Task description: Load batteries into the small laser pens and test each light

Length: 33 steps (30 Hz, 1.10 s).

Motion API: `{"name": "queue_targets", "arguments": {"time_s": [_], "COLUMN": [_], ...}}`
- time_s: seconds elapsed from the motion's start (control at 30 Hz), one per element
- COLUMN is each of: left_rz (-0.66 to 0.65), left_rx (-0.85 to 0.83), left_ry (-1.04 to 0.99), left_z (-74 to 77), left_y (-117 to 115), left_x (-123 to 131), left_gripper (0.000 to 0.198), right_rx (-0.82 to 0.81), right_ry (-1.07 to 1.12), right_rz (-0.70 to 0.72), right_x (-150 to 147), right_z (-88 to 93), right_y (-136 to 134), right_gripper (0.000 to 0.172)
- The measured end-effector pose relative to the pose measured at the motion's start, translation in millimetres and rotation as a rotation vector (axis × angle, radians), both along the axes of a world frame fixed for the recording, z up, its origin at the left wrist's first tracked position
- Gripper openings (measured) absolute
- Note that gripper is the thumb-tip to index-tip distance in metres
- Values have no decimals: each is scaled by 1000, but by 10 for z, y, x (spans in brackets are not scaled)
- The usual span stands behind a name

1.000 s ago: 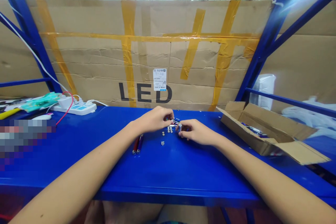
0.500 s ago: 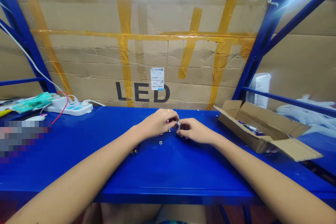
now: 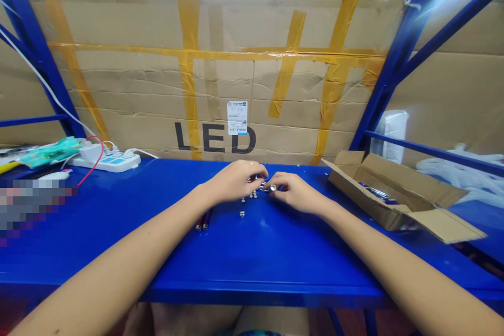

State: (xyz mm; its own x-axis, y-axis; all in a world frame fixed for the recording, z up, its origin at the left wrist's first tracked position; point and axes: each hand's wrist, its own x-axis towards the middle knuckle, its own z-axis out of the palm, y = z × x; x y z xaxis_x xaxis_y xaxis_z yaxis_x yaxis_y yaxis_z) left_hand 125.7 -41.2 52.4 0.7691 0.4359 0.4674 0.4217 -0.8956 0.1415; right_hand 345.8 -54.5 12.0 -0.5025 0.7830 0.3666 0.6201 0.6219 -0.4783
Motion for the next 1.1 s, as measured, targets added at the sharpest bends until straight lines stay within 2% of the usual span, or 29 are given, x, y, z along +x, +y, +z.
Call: {"name": "queue_targets", "arguments": {"time_s": [0.13,0.27,0.37,0.53,0.73,0.83,1.1], "left_rz": [143,173,181,163,229,219,9], "left_rx": [-74,-217,-259,-215,-306,-326,-207], "left_ry": [236,417,450,456,452,410,-19], "left_z": [45,1,-39,-76,-69,-62,-1], "left_y": [116,169,160,151,132,144,31], "left_x": [-152,-222,-202,-158,-148,-167,-42], "left_gripper": [20,22,22,16,6,5,11], "right_rx": [11,12,-10,-54,-55,-59,-97], "right_ry": [-37,-89,-140,-162,-159,-164,-105], "right_rz": [-3,13,35,43,70,91,22], "right_x": [10,-19,-49,-72,-96,-113,-124], "right_z": [12,37,56,72,76,71,51], "right_y": [-10,-64,-105,-126,-130,-133,-131], "right_gripper": [21,16,12,16,17,15,15]}}
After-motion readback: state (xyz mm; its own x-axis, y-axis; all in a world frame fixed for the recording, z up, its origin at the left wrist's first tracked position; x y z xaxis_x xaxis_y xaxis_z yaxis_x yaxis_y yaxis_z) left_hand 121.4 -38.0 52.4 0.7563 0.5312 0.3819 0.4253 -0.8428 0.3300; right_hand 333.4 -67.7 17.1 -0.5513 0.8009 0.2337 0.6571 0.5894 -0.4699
